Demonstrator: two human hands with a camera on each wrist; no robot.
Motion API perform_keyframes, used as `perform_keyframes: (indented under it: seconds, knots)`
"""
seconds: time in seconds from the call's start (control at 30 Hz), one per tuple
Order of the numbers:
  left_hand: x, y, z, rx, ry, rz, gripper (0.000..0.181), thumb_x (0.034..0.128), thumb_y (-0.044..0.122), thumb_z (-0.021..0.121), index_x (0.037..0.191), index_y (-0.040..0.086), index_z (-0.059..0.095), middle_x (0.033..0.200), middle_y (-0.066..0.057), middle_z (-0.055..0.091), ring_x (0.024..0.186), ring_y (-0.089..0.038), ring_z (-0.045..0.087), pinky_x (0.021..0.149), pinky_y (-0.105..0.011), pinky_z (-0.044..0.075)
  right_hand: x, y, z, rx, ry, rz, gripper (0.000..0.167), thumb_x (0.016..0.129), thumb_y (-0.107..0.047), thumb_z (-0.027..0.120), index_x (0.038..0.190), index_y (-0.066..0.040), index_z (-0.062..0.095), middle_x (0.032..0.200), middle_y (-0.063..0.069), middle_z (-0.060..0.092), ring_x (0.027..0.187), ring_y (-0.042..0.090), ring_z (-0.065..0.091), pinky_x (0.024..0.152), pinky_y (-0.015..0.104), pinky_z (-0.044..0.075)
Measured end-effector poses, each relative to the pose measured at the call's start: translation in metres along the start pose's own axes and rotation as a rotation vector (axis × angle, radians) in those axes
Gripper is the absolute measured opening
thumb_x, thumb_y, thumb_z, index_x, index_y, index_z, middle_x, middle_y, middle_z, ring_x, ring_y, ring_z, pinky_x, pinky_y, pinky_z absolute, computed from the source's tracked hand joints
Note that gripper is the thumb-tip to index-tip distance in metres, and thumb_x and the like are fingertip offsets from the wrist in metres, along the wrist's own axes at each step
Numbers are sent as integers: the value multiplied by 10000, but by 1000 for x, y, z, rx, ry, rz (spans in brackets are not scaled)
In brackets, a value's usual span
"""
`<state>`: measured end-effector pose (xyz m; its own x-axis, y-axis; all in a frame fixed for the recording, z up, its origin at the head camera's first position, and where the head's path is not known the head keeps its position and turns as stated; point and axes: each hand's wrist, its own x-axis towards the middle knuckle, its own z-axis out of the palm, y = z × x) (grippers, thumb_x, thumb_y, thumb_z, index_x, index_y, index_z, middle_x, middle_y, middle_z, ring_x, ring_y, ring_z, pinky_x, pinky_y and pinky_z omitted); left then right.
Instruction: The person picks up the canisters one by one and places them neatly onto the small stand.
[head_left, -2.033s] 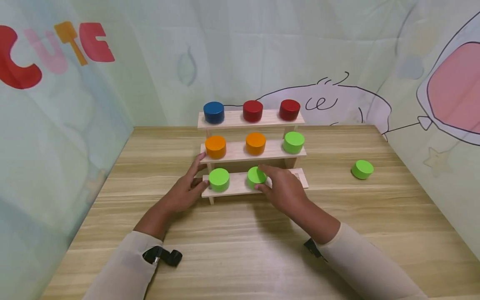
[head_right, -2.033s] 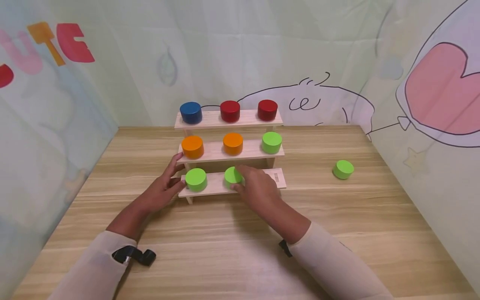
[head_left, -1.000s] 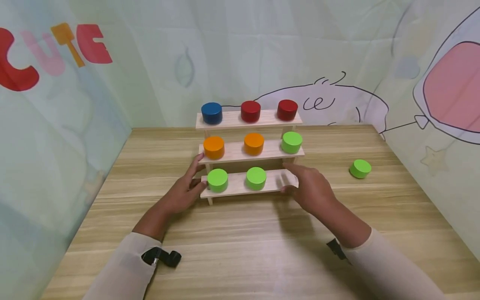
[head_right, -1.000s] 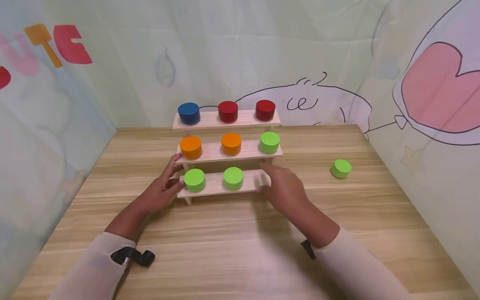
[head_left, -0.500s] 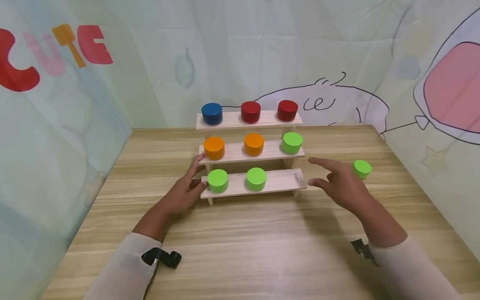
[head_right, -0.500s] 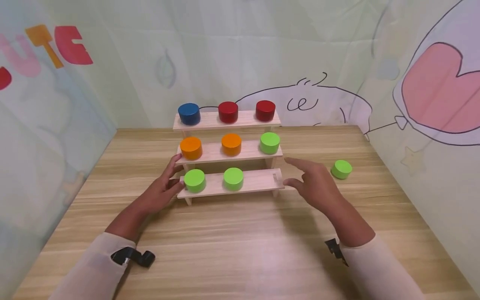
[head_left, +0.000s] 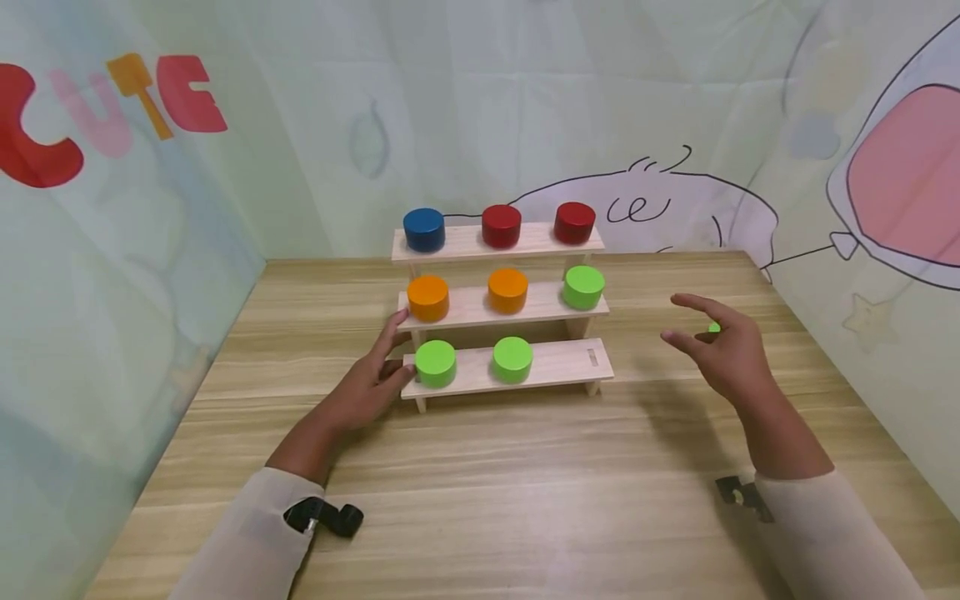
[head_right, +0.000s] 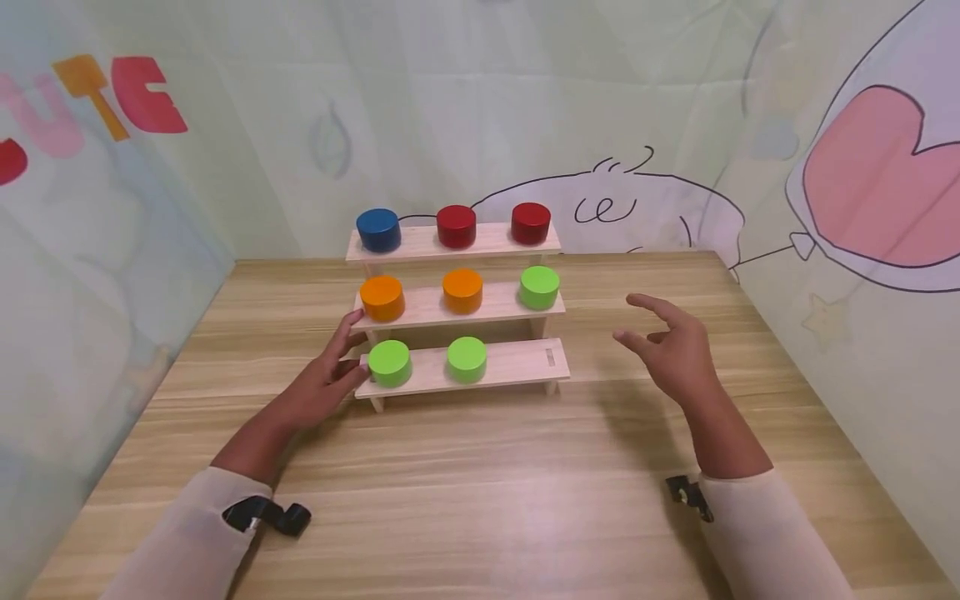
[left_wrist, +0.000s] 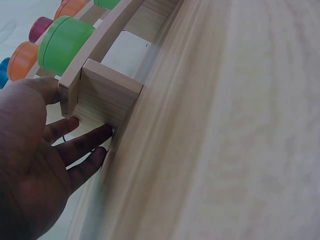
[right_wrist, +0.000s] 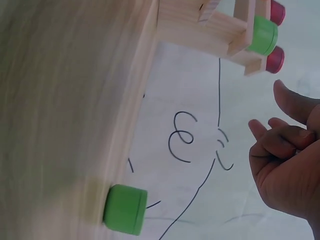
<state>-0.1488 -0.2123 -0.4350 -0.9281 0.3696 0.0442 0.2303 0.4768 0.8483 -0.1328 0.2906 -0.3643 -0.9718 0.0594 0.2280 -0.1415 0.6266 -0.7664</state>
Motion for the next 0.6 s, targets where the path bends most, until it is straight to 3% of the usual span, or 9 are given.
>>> perform_keyframes:
  seconds: [0.07, 0.23, 0.43, 0.47, 0.53, 0.6]
  knots:
    - [0, 0, 0, 3, -3, 1, 844, 1151, 220, 532, 1717, 544, -3, 1775, -233, 299, 1456, -526, 579, 1208, -672, 464, 2, 5, -2, 17, 35, 22, 587, 996, -135, 818, 1546, -95, 619, 1624, 220, 547, 513, -1, 466, 504, 208, 398]
    - [1, 1, 1, 4, 0, 5, 843, 1150, 216, 533, 1715, 549, 3, 1781, -223, 294, 1455, -523, 581, 1211, -669, 463, 7, 15, -5, 37, 105, 47, 612, 1009, -163, 805, 1577, -88, 587, 1677, 219, 501, 658, -66, 555, 602, 113, 478]
    - [0, 0, 0, 5, 4, 21, 842, 1147, 196, 533, 1741, 475, 5, 1787, -228, 279, 1448, -532, 583, 1208, -671, 462, 10, 27, -11, 29, 76, 114, 649, 1031, -233, 786, 1613, -86, 540, 1694, 228, 467, 557, -46, 477, 670, 76, 479]
    - [0, 0, 0, 7, 5, 23, 841, 1147, 196, 533, 1745, 460, 4, 1785, -232, 281, 1446, -534, 584, 1207, -672, 462, 10, 29, -12, 22, 69, 138, 656, 1036, -261, 780, 1622, -101, 533, 1702, 214, 459, 625, -17, 525, 715, 89, 482]
    - [0, -1, 0, 8, 5, 23, 841, 1147, 196, 534, 1749, 448, 3, 1782, -238, 285, 1442, -536, 586, 1202, -671, 467, 12, 34, -13, 16, 55, 175, 676, 1043, -304, 769, 1640, -122, 508, 1727, 202, 424, 950, 112, 714, 962, 203, 565]
    - [0, -1, 0, 4, 5, 17, 842, 1146, 200, 540, 1745, 464, 11, 1782, -231, 291, 1442, -531, 589, 1200, -665, 472, 14, 37, -14, 22, 50, 201, 686, 1044, -310, 768, 1647, -129, 497, 1744, 189, 400, 1386, 291, 627, 1209, 403, 500]
